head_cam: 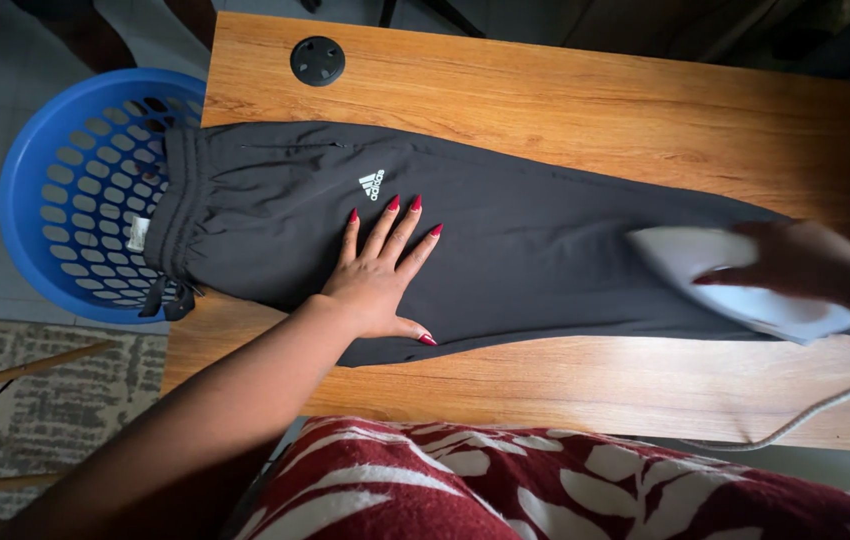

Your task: Ironing a pair of black track pants on a wooden desk.

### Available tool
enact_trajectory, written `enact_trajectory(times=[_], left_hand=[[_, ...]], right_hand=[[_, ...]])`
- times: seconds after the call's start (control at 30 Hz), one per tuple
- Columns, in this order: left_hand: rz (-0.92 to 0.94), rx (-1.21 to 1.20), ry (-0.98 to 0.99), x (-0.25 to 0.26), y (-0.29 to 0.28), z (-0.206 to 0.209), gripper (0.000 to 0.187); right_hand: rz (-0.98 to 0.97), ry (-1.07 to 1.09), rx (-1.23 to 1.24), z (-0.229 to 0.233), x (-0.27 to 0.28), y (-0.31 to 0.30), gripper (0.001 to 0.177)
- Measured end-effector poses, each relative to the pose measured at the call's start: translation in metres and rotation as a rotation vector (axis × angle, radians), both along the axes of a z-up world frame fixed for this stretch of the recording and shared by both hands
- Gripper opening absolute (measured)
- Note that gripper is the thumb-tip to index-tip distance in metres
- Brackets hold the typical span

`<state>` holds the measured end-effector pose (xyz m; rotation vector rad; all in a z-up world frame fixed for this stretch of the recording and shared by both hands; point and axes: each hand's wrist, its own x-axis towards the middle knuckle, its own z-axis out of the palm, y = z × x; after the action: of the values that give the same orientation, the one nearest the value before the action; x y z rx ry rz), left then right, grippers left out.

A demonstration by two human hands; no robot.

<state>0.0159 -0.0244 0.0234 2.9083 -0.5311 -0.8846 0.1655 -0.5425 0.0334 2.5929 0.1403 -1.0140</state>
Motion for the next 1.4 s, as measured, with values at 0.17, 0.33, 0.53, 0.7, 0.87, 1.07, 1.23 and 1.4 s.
enact_trajectory(times=[0.17, 0.33, 0.53, 0.7, 0.87, 1.07, 1.23, 1.4], left_hand=[[0.008, -0.013, -0.021, -0.001, -0.001, -0.001, 0.145], [0.010, -0.028, -0.064, -0.004, 0.001, -0.006, 0.145], [0.017, -0.040, -0.067, -0.004, 0.002, -0.006, 0.146], [0.016, -0.036, -0.066, -0.004, 0.002, -0.005, 0.146], [0.010, -0.053, -0.102, -0.005, 0.006, -0.008, 0.146], [0.012, -0.072, -0.124, -0.007, 0.007, -0.013, 0.144], [0.070, -0.127, -0.200, -0.020, 0.014, -0.023, 0.145], [0.164, -0.159, -0.264, -0.033, 0.020, -0.028, 0.146]], right_hand=[[0.119, 0.109, 0.086, 0.051, -0.054, 0.162, 0.082], [0.224, 0.083, 0.165, 0.055, -0.069, 0.216, 0.079], [0.302, 0.026, 0.260, 0.049, -0.077, 0.232, 0.079], [0.421, 0.215, 0.124, 0.064, -0.090, 0.259, 0.075], [0.183, 0.010, 0.236, 0.055, -0.076, 0.263, 0.077], [0.463, 0.074, 0.273, 0.052, -0.089, 0.262, 0.079], [0.265, -0.039, 0.305, 0.044, -0.079, 0.274, 0.080], [0.369, 0.056, 0.278, 0.056, -0.089, 0.298, 0.078]])
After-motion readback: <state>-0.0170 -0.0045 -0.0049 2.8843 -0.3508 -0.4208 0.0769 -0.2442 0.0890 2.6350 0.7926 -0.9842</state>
